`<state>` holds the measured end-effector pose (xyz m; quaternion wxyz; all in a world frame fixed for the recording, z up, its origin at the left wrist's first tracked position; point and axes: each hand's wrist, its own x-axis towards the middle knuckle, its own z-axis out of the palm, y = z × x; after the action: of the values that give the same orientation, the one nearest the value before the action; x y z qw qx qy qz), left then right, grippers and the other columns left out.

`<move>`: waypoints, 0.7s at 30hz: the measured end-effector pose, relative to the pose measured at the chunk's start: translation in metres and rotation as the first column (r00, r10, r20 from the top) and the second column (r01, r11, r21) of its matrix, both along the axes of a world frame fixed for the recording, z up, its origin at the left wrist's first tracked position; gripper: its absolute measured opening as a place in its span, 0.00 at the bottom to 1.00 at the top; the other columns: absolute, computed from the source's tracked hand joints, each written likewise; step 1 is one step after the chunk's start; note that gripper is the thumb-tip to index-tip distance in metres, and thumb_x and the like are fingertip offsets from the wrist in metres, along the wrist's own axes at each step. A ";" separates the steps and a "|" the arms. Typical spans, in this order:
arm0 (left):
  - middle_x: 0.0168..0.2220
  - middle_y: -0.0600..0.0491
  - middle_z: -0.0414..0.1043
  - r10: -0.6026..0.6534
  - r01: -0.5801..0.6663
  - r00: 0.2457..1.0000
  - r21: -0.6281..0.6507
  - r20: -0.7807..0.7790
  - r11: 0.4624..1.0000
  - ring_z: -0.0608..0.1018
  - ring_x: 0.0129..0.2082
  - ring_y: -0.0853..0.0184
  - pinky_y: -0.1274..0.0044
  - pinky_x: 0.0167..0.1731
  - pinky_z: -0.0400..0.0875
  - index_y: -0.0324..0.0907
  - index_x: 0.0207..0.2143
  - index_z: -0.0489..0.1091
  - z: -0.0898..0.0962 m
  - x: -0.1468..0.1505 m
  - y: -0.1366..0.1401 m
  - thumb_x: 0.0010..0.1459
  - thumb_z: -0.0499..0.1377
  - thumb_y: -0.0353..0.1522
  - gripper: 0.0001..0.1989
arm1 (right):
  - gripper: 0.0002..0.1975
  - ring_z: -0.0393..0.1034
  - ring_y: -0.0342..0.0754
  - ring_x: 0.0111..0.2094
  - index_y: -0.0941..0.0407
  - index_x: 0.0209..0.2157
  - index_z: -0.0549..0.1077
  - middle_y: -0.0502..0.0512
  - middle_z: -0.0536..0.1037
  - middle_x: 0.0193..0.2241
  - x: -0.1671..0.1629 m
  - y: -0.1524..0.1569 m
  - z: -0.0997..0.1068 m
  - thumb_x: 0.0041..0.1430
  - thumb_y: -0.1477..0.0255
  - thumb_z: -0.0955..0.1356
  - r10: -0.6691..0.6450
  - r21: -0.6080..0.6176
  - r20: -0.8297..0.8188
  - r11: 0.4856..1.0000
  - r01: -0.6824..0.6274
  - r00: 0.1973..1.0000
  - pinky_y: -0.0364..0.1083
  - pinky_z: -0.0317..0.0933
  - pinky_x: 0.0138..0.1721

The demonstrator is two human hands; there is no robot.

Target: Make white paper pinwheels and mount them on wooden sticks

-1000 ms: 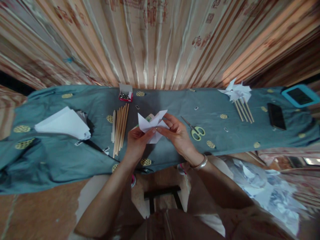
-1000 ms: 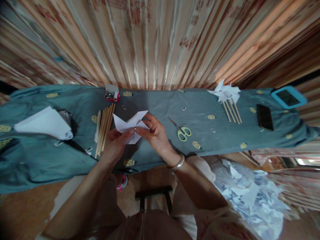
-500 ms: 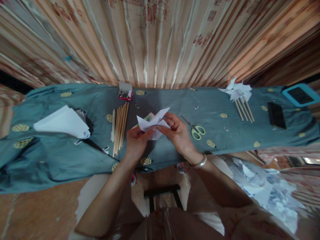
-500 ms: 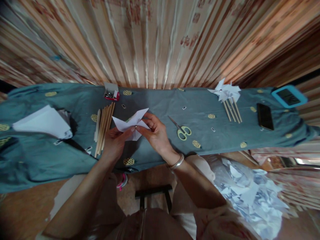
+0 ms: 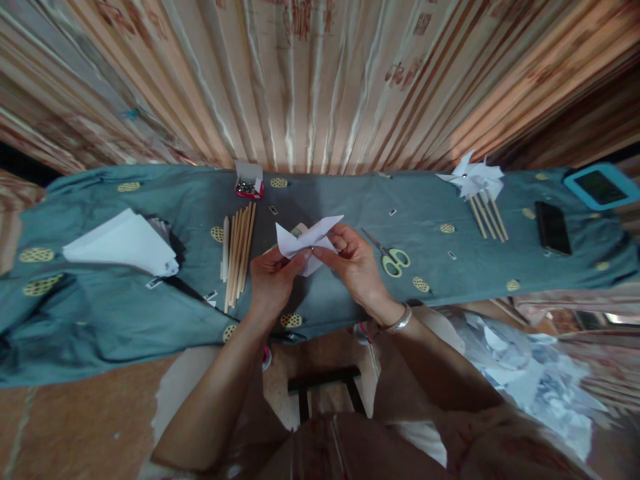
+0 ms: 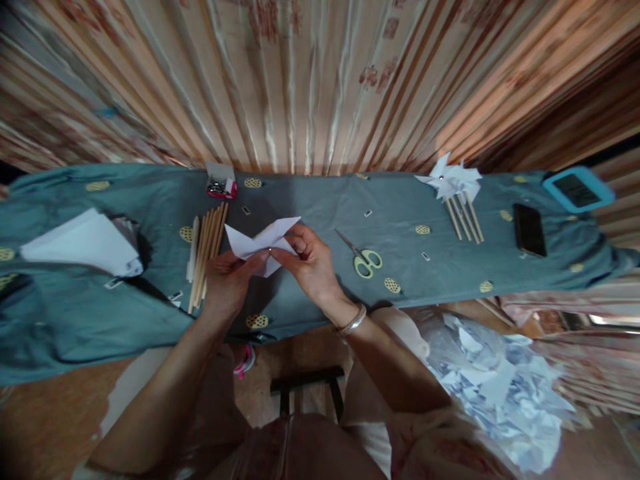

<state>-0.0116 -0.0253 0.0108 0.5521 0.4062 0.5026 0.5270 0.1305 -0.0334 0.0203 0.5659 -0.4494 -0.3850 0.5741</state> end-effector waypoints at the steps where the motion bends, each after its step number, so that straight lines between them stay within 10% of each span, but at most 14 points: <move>1: 0.33 0.52 0.83 -0.002 0.002 1.000 0.019 -0.009 1.000 0.80 0.34 0.63 0.72 0.36 0.74 0.41 0.33 0.83 -0.001 0.000 0.000 0.44 0.73 0.38 0.14 | 0.23 0.78 0.48 0.38 0.50 0.44 0.74 0.48 0.84 0.36 0.000 0.000 0.000 0.45 0.64 0.80 -0.001 -0.006 -0.010 1.000 0.001 1.000 0.48 0.73 0.43; 21: 0.30 0.55 0.81 0.021 0.012 0.984 0.182 -0.176 0.983 0.78 0.29 0.66 0.76 0.31 0.71 0.44 0.32 0.83 0.010 0.001 0.000 0.49 0.69 0.37 0.08 | 0.21 0.76 0.44 0.33 0.51 0.37 0.75 0.45 0.83 0.32 0.000 0.003 0.006 0.41 0.66 0.81 -0.003 -0.013 -0.118 1.000 0.001 0.993 0.44 0.71 0.40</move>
<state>-0.0108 -0.0255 0.0203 0.4643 0.4992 0.5001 0.5339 0.1307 -0.0305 0.0258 0.5853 -0.4185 -0.3467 0.6017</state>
